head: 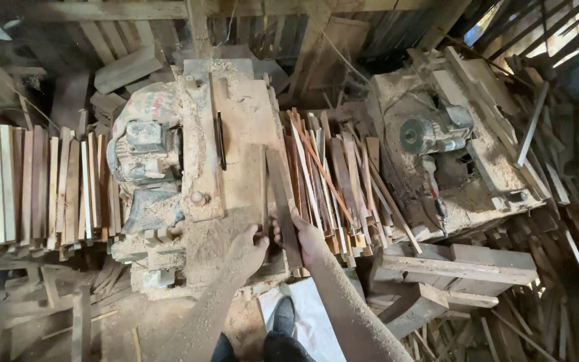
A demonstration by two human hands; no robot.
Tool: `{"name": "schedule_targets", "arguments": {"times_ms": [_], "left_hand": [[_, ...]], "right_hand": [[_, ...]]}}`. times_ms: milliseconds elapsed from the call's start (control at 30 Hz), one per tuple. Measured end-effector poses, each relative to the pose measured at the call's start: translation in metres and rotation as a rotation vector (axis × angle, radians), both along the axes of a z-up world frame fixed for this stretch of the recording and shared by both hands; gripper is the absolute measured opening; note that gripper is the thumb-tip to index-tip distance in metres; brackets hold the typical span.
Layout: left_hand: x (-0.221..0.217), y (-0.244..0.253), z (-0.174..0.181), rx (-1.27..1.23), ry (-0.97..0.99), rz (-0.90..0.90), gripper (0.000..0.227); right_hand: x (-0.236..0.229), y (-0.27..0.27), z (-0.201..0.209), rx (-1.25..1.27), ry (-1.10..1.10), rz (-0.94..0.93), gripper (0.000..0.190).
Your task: Feeding thin wooden strips into a woodworking machine for processing and stacking them.
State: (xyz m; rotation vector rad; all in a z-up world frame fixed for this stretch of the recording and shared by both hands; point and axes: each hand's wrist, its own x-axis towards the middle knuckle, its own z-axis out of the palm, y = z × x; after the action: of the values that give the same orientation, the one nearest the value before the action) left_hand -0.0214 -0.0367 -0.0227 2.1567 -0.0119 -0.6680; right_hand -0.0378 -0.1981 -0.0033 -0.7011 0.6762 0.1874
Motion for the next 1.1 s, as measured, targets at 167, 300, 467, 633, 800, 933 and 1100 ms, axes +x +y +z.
{"name": "schedule_targets", "arguments": {"times_ms": [167, 300, 467, 633, 800, 933, 1100], "left_hand": [[0.001, -0.01, 0.04, -0.108, 0.031, 0.068, 0.044], [-0.013, -0.008, 0.067, -0.264, 0.11, 0.178, 0.039], [-0.025, 0.009, 0.092, -0.352, 0.152, 0.167, 0.034], [-0.025, 0.034, 0.134, -0.235, 0.051, 0.151, 0.029], [-0.028, 0.11, 0.104, -0.559, -0.049, 0.451, 0.04], [-0.031, 0.177, 0.108, -0.609, -0.013, 0.64, 0.043], [0.011, 0.291, 0.042, -0.58, -0.066, 0.725, 0.042]], "right_hand": [[0.013, -0.012, -0.031, -0.141, -0.054, 0.061, 0.045], [0.002, -0.031, -0.06, -0.427, -0.026, 0.036, 0.037], [-0.007, 0.002, -0.018, -0.546, -0.066, 0.126, 0.04], [0.003, 0.048, 0.069, -0.68, -0.348, 0.396, 0.026], [0.021, 0.129, 0.092, -0.634, -0.337, 0.484, 0.053], [0.054, 0.205, 0.05, -0.606, -0.412, 0.542, 0.055], [0.11, 0.319, -0.009, -0.591, -0.378, 0.594, 0.051]]}}
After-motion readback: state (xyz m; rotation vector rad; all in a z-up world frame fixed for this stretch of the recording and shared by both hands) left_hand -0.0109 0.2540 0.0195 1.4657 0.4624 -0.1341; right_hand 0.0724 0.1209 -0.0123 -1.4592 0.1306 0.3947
